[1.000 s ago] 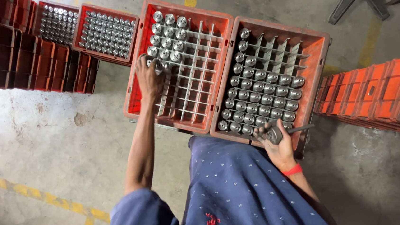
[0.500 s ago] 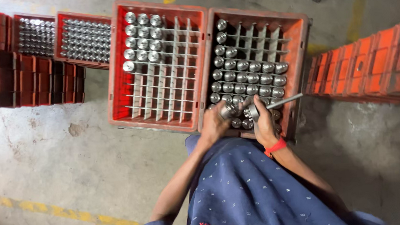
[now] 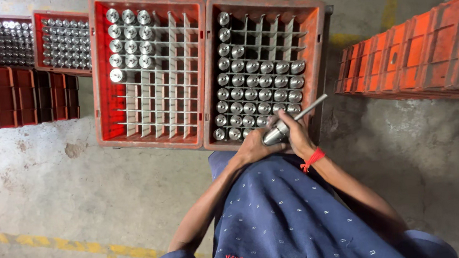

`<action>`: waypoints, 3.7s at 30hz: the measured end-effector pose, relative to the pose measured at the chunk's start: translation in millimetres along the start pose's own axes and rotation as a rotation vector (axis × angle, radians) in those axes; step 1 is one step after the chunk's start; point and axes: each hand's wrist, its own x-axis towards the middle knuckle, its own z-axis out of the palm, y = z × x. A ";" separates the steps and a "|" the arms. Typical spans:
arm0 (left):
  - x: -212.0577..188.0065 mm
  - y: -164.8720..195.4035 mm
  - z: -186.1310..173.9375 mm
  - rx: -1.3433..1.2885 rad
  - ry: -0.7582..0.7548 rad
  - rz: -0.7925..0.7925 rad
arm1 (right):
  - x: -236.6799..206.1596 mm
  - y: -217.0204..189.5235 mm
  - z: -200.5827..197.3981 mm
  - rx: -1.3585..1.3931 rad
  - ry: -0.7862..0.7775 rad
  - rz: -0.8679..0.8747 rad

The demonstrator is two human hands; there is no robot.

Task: The person transfers small metal parts from one red crate to another, arranging them in a grid pattern. The person then moves the filled crate to a stack and retrieves an empty crate to continue the process.

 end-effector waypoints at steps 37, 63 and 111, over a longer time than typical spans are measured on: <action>-52.4 -44.1 -360.2 0.816 1.010 0.135 | -15.3 51.8 -20.3 0.223 0.225 -0.160; -12.3 15.6 -2.6 0.274 0.013 -0.151 | -29.2 -5.6 25.8 -0.217 0.000 -0.175; 7.5 -18.9 -179.7 -0.381 0.587 0.007 | -14.5 50.5 5.1 0.227 0.257 -0.046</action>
